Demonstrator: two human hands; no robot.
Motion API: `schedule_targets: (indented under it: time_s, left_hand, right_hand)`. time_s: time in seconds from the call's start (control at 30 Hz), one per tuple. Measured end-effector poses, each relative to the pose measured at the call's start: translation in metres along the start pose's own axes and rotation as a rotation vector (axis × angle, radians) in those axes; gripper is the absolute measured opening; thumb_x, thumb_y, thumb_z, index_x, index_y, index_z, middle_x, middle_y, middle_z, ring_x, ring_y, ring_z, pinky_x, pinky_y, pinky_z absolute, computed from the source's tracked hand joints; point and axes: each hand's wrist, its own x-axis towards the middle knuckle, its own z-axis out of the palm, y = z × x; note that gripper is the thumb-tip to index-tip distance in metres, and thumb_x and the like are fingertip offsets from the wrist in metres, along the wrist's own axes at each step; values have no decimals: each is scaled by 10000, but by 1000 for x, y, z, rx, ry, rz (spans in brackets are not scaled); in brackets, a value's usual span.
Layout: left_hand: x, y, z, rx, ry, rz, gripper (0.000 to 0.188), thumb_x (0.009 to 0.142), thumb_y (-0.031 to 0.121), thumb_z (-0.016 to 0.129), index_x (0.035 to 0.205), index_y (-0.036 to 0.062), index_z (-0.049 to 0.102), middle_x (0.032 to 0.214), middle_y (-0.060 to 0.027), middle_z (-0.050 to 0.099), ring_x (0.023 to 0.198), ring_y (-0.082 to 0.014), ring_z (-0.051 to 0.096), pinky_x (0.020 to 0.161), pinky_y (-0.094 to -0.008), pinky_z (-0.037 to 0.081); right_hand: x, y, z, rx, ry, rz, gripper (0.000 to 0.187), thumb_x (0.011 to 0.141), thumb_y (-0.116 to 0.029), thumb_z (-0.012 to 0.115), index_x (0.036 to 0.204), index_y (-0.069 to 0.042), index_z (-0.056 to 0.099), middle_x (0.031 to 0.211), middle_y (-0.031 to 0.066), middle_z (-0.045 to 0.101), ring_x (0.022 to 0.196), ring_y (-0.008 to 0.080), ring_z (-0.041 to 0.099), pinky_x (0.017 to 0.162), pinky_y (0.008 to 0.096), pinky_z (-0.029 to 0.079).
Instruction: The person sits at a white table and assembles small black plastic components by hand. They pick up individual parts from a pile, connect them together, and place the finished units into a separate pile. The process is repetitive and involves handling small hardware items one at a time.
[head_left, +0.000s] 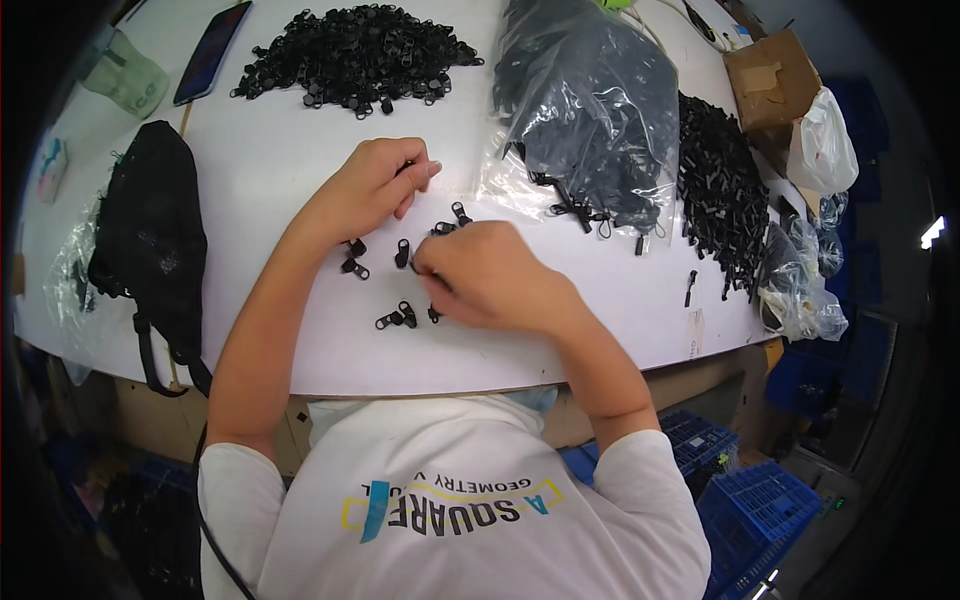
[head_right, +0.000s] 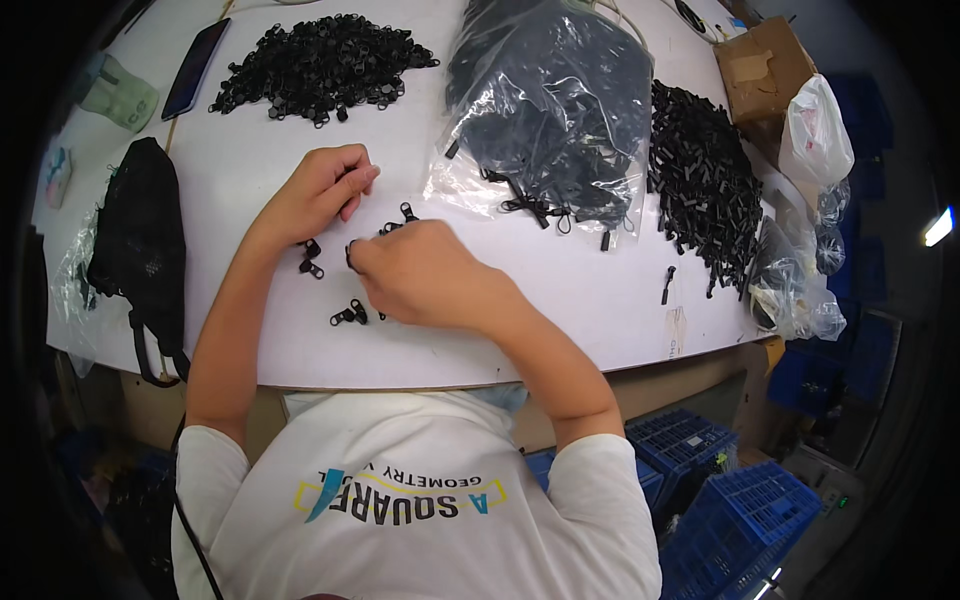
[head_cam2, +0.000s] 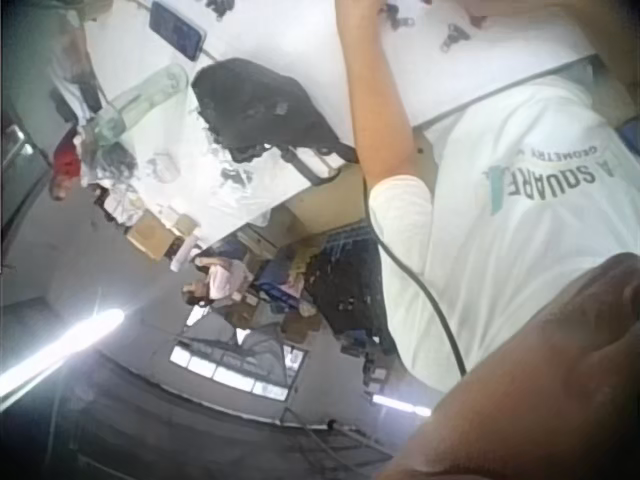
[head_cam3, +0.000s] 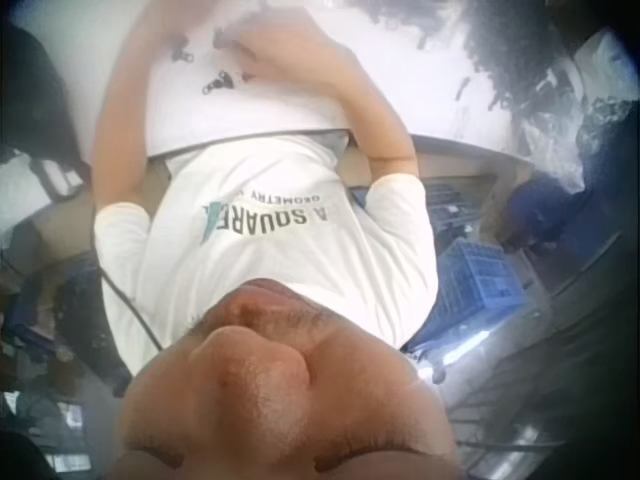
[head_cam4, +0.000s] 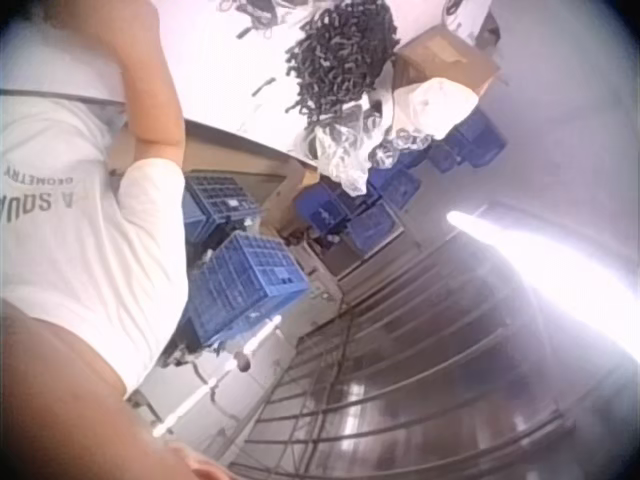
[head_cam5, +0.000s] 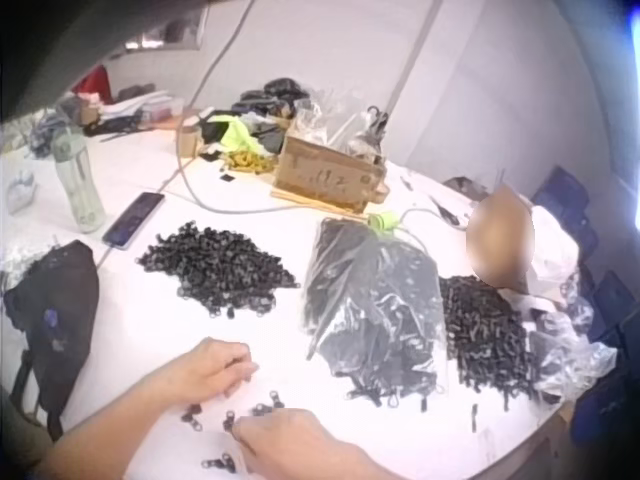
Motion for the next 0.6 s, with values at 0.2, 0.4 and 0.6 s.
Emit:
schedule_targets:
  time_s: [0.2, 0.4, 0.6]
  left_hand:
    - [-9, 25, -7, -333, -73, -118, 226, 888, 128, 433, 1042, 41, 574, 574, 43, 460, 517, -25, 390, 457, -193, 277]
    - [-5, 10, -6, -175, -114, -35, 241, 921, 145, 430, 1068, 18, 572, 586, 32, 483, 529, -34, 431, 473, -195, 309]
    - [-2, 4, -2, -18, -88, 47, 255, 954, 160, 444, 978, -22, 622, 565, -15, 537, 515, -66, 508, 506, -202, 383]
  right_hand:
    - [-8, 24, -21, 1153, 496, -89, 49, 897, -60, 493, 900, -11, 490, 838, 136, 569, 720, 198, 573, 672, 350, 474]
    - [-10, 28, -21, 1451, 407, 174, 142, 862, 10, 426, 989, 9, 490, 780, 66, 536, 697, 109, 501, 618, 248, 430]
    - [-7, 29, -20, 833, 375, 395, 162, 905, -86, 424, 911, 9, 554, 678, 25, 494, 617, 81, 418, 556, 255, 372]
